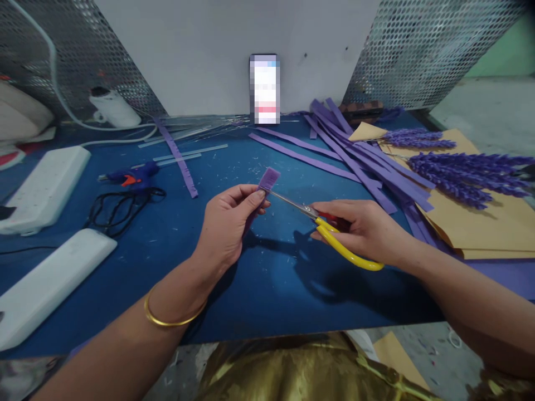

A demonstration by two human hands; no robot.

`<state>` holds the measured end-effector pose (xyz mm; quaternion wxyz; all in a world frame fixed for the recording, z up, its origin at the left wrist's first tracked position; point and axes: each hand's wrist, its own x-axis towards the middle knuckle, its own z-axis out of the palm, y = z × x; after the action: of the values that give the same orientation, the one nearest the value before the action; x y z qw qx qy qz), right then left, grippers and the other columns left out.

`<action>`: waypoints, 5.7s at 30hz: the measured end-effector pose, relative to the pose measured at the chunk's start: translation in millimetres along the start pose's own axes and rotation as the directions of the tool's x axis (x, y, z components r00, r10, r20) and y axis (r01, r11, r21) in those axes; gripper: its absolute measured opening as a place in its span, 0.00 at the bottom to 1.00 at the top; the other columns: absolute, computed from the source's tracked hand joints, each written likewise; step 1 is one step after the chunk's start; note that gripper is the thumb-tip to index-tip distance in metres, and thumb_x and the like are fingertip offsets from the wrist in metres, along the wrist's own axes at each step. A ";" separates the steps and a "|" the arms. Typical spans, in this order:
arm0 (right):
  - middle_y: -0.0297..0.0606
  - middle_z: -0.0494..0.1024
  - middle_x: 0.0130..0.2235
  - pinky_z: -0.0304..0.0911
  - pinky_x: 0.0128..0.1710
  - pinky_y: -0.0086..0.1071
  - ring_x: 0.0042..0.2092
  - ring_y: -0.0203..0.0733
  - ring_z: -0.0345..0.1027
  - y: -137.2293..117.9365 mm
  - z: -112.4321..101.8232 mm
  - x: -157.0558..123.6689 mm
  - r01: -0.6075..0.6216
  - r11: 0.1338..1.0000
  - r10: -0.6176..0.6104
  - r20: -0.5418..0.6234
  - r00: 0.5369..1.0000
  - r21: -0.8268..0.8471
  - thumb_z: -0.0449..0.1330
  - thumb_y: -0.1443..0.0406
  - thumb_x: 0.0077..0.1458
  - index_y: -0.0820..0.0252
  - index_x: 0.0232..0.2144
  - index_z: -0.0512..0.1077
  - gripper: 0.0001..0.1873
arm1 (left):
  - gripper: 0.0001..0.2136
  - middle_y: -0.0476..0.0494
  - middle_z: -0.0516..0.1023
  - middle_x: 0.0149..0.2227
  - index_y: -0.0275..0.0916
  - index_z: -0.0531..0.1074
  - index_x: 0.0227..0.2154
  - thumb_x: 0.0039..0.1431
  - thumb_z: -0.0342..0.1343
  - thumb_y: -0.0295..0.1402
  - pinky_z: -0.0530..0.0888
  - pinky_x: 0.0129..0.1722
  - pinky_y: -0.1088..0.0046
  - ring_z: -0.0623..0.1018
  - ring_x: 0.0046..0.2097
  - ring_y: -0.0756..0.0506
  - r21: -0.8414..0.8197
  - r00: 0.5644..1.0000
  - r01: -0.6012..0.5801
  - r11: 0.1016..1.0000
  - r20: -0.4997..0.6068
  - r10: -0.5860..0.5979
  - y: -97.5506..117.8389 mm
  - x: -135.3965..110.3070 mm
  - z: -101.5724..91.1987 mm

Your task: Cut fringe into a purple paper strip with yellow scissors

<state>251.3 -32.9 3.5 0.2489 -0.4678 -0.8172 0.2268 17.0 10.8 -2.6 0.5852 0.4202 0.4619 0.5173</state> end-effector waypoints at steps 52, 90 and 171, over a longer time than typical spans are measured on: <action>0.37 0.77 0.31 0.56 0.28 0.29 0.28 0.37 0.63 1.5 0.2 0.8 -0.037 0.998 0.036 0.017 0.999 0.046 0.61 0.53 0.60 0.61 0.44 0.78 0.19 | 0.05 0.49 0.79 0.26 0.40 0.80 0.27 0.50 0.68 0.35 0.73 0.35 0.74 0.76 0.30 0.50 0.073 1.000 -0.024 0.997 0.009 0.023 0.7 -1.0 -1.5; 0.39 0.78 0.33 0.58 0.27 0.29 0.27 0.36 0.62 0.1 0.7 1.7 -0.046 0.998 0.047 -0.023 0.999 0.048 0.64 0.53 0.57 0.60 0.47 0.77 0.21 | 0.07 0.49 0.78 0.25 0.39 0.80 0.27 0.46 0.70 0.34 0.71 0.33 0.74 0.73 0.28 0.50 0.052 1.000 0.002 0.999 0.019 -0.003 6.1 -1.0 0.2; 0.35 0.73 0.29 0.54 0.26 0.28 0.27 0.35 0.59 -0.7 -2.5 0.1 -0.012 1.000 0.012 0.007 1.000 0.026 0.61 0.54 0.61 0.62 0.41 0.77 0.17 | 0.09 0.49 0.79 0.25 0.38 0.81 0.27 0.43 0.72 0.34 0.73 0.31 0.77 0.76 0.28 0.51 -0.043 0.993 0.114 0.993 0.039 -0.112 9.0 -0.6 -0.5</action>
<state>252.4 -32.8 5.8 0.2510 -0.4686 -0.8121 0.2406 14.6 11.2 6.0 0.6313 0.3893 0.4624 0.4858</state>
